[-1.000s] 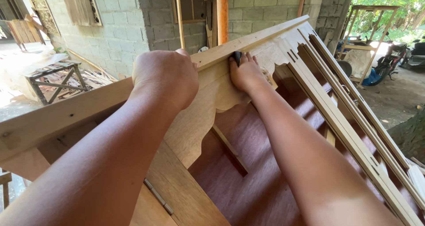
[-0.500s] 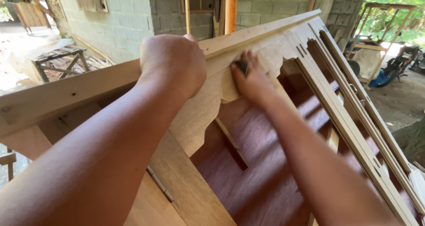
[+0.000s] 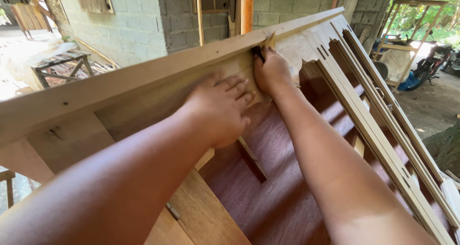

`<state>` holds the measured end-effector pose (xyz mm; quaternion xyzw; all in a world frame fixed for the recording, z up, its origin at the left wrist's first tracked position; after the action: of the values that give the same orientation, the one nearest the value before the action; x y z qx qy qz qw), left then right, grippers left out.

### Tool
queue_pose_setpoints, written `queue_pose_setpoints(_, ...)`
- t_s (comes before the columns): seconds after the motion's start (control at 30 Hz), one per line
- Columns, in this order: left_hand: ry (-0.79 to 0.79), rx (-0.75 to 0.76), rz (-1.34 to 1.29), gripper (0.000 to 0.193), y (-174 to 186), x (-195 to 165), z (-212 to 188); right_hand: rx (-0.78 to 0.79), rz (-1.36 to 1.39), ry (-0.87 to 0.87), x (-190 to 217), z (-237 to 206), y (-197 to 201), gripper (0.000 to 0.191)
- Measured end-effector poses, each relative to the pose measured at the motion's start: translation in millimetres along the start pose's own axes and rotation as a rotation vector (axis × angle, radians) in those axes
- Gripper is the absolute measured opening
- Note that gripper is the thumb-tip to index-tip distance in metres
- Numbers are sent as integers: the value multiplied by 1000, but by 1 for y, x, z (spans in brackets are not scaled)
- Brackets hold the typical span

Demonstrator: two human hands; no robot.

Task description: The person sands a wooden cabinet frame with sandpaper, first rubbing the top rail and decorative front panels, then the side stiles and inner frame members. They later kneel to sand the lower base and corner edges of the piece.

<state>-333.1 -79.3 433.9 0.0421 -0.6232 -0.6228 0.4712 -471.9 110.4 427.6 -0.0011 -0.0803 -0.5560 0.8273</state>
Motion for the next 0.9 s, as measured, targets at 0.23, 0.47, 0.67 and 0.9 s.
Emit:
queue_pose_setpoints(0.23, 5, -93, -82, 65, -19, 2, 10, 302, -92, -57, -3, -24, -6, 53)
queue_pose_setpoints(0.47, 31, -72, -129, 60, -1, 11, 0, 460, -131, -354, 6, 2, 8, 59)
queue_pose_setpoints(0.67, 62, -60, -115, 62, 5, 17, 4, 298, -73, -4, 25, -21, 25, 66)
queue_pose_setpoints(0.9, 40, -87, -120, 62, 4, 16, 1, 422, -124, -291, 18, -2, 15, 65)
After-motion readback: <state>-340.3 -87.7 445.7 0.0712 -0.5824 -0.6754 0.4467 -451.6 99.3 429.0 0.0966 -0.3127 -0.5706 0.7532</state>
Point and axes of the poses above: each hand's wrist, its own z-axis towards the middle knuckle, its own y-axis out of the back of the hand, x = y × z, the point moved 4 cm from there along z, towards the middle knuckle, and after that the axes turned 13 degrees about -x, right-handed, at the moved point
